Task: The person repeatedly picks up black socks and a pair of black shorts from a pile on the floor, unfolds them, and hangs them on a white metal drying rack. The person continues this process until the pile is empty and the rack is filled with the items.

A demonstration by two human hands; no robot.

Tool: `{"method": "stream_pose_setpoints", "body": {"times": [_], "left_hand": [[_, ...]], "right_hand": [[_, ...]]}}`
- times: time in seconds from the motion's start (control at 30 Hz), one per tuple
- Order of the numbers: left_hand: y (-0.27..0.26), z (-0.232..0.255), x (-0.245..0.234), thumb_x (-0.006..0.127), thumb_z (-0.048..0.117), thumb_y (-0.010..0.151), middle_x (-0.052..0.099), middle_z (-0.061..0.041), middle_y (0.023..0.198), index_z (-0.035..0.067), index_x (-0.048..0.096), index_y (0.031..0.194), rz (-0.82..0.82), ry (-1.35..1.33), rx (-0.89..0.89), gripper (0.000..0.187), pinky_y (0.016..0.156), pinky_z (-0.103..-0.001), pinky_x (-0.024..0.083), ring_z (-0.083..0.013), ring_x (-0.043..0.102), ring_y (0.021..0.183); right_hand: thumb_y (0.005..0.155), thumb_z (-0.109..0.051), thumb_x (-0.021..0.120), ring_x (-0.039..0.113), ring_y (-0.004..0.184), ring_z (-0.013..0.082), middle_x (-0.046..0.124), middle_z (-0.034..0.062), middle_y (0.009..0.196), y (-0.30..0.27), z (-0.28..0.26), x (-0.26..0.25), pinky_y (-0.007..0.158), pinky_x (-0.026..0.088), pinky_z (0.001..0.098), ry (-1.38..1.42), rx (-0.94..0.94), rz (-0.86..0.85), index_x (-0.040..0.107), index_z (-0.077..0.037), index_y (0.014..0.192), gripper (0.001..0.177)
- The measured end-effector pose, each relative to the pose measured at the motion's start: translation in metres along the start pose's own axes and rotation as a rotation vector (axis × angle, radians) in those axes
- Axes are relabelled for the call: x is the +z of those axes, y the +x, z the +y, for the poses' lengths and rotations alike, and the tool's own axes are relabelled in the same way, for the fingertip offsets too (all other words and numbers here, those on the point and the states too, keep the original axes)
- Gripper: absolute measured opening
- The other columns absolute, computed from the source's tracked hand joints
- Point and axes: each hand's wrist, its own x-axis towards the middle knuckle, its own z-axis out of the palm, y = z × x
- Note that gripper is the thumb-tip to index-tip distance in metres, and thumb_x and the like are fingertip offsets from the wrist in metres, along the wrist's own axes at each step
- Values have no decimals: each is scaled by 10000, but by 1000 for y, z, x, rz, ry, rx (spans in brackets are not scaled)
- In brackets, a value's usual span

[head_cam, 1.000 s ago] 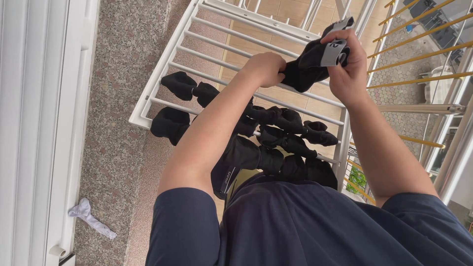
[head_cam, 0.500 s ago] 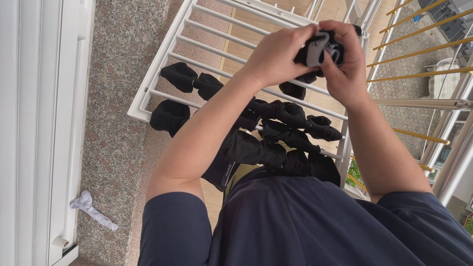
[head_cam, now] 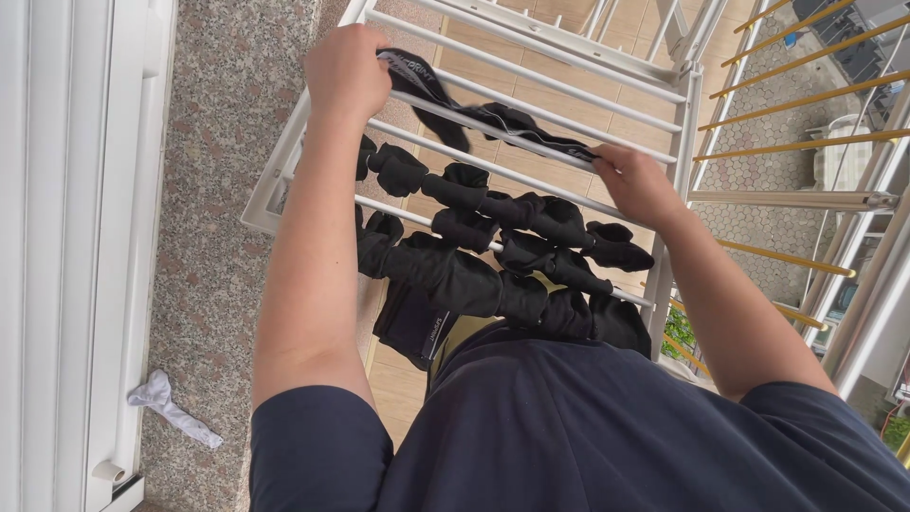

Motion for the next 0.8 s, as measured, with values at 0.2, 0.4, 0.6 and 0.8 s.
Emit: {"method": "stream_pose_setpoints", "body": {"times": [0.2, 0.4, 0.6, 0.8], "left_hand": [[0, 17, 6, 699, 38, 883, 672, 26, 639, 232, 760, 745, 10, 134, 74, 246, 671, -462, 543, -268, 634, 621], [-24, 109, -53, 714, 174, 996, 671, 27, 754, 158, 700, 854, -42, -326, 429, 144, 904, -460, 467, -212, 567, 828], [-49, 145, -113, 719, 46, 969, 681, 21, 735, 109, 764, 954, 152, -415, 827, 78, 550, -325, 441, -163, 606, 630], [-48, 90, -102, 691, 54, 1090, 640, -43, 816, 26, 696, 988, 348, -809, 596, 107, 614, -266, 413, -135, 508, 691]], "right_hand": [[1096, -215, 427, 689, 856, 136, 788, -44, 888, 12, -5, 5, 776, 484, 350, 41, 144, -142, 684, -133, 897, 335], [974, -78, 727, 639, 1159, 248, 668, 111, 1294, 3, -58, -10, 946, 511, 387, 140, -373, 127, 583, -25, 1320, 378], [974, -222, 806, 498, 1319, 355, 481, 191, 1444, 29, -104, -7, 1110, 439, 488, 196, -760, 254, 366, 13, 1498, 723], [940, -75, 707, 580, 635, 259, 660, 44, 777, 53, -42, 16, 546, 412, 373, -82, -438, 207, 612, -79, 882, 112]]}}
